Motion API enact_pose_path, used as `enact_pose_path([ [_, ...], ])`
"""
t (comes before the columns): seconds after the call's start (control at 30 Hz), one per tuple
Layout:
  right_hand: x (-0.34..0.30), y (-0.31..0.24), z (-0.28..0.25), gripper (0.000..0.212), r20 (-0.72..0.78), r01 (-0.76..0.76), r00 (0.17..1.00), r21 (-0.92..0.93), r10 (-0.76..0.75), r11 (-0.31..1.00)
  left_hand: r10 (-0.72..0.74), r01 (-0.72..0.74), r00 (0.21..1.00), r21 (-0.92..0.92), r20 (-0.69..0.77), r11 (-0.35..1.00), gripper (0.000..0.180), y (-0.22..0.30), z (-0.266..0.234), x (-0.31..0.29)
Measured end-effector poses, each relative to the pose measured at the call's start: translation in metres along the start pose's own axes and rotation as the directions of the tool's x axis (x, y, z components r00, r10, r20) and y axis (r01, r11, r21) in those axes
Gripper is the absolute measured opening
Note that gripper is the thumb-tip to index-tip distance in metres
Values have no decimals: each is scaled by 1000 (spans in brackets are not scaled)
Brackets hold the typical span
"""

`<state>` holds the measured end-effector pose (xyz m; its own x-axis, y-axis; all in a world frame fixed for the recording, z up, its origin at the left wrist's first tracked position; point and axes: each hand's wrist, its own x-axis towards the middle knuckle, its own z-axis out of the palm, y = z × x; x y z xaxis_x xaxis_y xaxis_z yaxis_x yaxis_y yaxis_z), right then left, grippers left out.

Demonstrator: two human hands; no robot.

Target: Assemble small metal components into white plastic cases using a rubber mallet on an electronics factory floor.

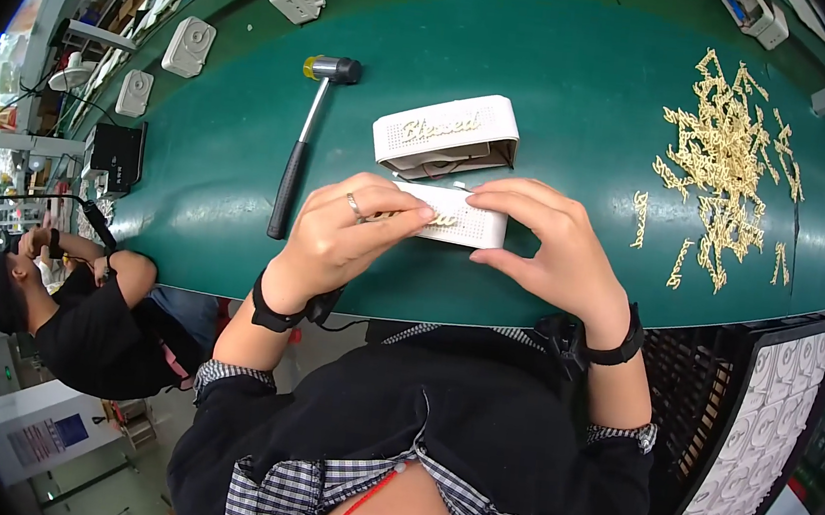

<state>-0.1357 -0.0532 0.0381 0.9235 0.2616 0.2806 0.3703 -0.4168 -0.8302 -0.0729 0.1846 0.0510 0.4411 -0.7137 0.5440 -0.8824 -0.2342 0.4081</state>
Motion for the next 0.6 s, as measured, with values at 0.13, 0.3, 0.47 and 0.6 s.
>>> enact_pose_path([
  [0.13,-1,6,0,49,-13,39,999,-21,-39,999,26,-27,999,30,19,999,27,1,10,5],
  [0.3,-3,7,2,49,-9,34,999,-11,-34,999,18,-21,998,53,54,998,27,-1,10,4],
  [0.47,-2,5,2,46,-1,53,999,-37,-53,998,-31,19,992,95,119,995,28,4,6,2],
  [0.6,-5,4,4,43,28,111,994,-150,-108,982,57,-106,980,259,191,960,25,0,-2,-8],
])
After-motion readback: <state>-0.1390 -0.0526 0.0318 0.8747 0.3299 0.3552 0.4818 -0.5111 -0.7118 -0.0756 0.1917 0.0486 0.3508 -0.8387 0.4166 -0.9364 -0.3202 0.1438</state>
